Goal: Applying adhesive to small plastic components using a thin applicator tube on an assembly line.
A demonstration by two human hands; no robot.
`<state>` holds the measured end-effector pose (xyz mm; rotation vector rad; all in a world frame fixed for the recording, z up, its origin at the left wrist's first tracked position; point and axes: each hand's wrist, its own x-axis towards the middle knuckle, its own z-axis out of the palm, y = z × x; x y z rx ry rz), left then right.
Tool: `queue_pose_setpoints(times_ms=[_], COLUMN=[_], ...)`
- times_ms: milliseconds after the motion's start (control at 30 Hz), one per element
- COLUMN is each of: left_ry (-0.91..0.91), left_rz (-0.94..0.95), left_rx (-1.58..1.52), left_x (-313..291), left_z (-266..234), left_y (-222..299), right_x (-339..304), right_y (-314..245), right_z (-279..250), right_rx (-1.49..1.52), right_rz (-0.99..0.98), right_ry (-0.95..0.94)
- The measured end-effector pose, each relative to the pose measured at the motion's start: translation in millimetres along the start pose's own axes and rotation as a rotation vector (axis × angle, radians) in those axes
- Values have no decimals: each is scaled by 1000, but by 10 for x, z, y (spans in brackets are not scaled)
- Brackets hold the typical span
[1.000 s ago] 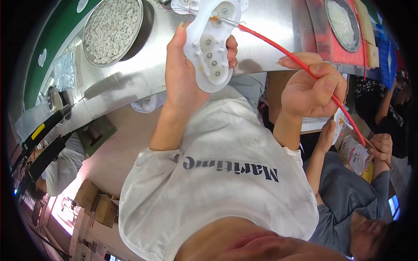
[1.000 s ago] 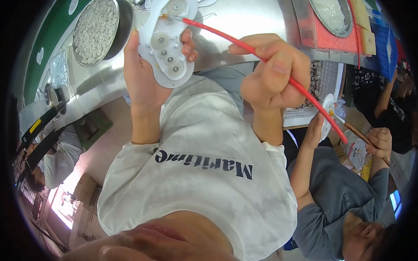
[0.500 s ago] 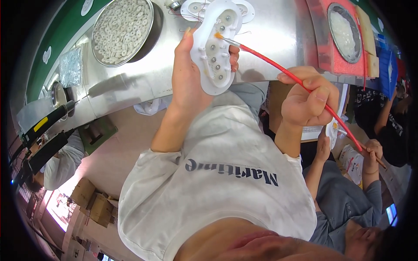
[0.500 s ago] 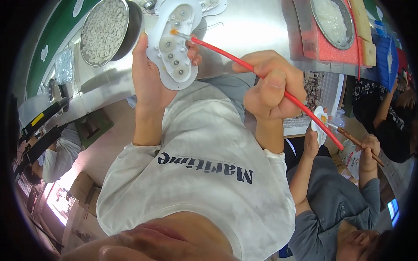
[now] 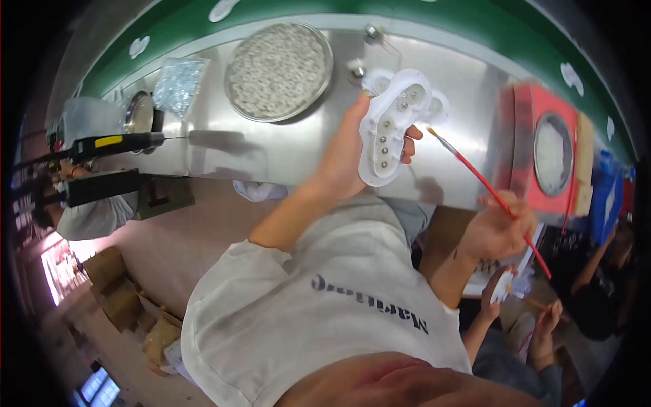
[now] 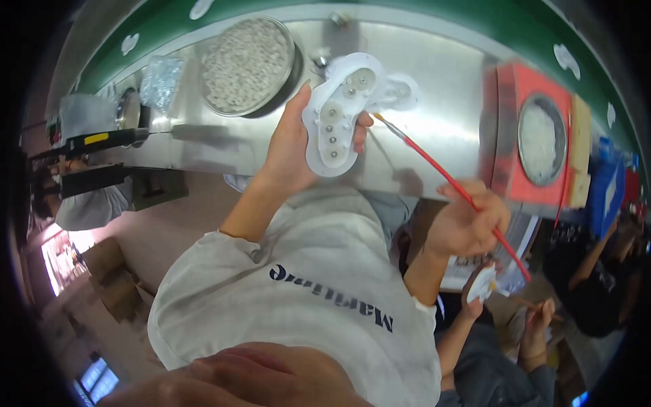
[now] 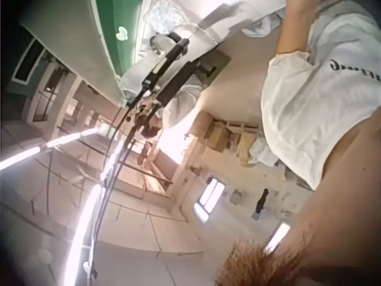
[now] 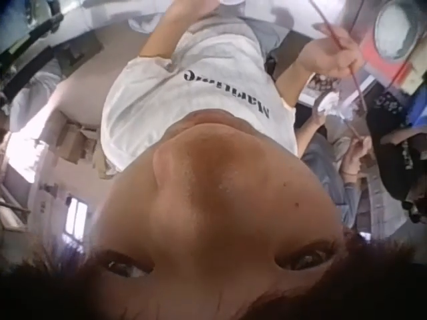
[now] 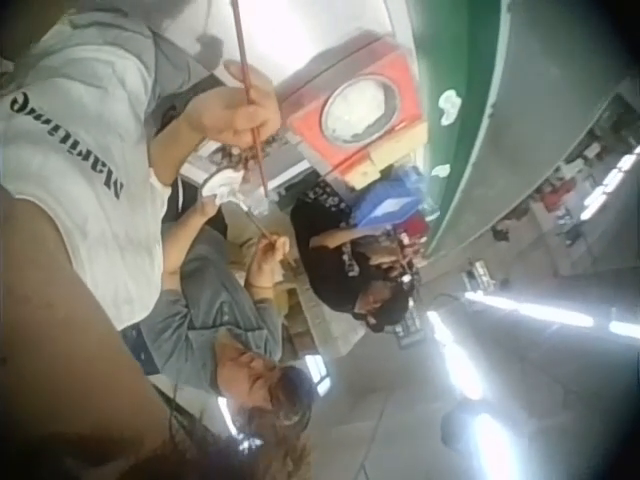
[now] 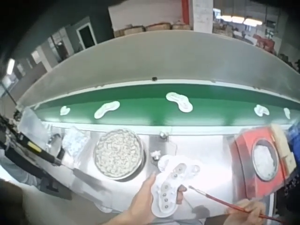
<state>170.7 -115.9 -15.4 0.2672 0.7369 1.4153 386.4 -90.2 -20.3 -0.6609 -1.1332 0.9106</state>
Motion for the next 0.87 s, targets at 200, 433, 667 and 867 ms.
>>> queue_pose_setpoints(times_ms=[200, 433, 667, 867], left_ry=[-25, 588, 934, 610], left_rz=[71, 334, -72, 29], left_rx=[107, 926, 2019, 2450], left_x=[685, 2330, 1810, 2044], left_z=[-268, -1381, -2674, -3195], left_y=[1024, 2092, 3426, 3955], right_x=[38, 119, 167, 124], right_y=[88, 156, 88, 164], right_z=[-51, -16, -168, -255], right_rx=[-45, -150, -305, -240], right_rz=[57, 124, 88, 126], right_ry=[100, 157, 254, 199])
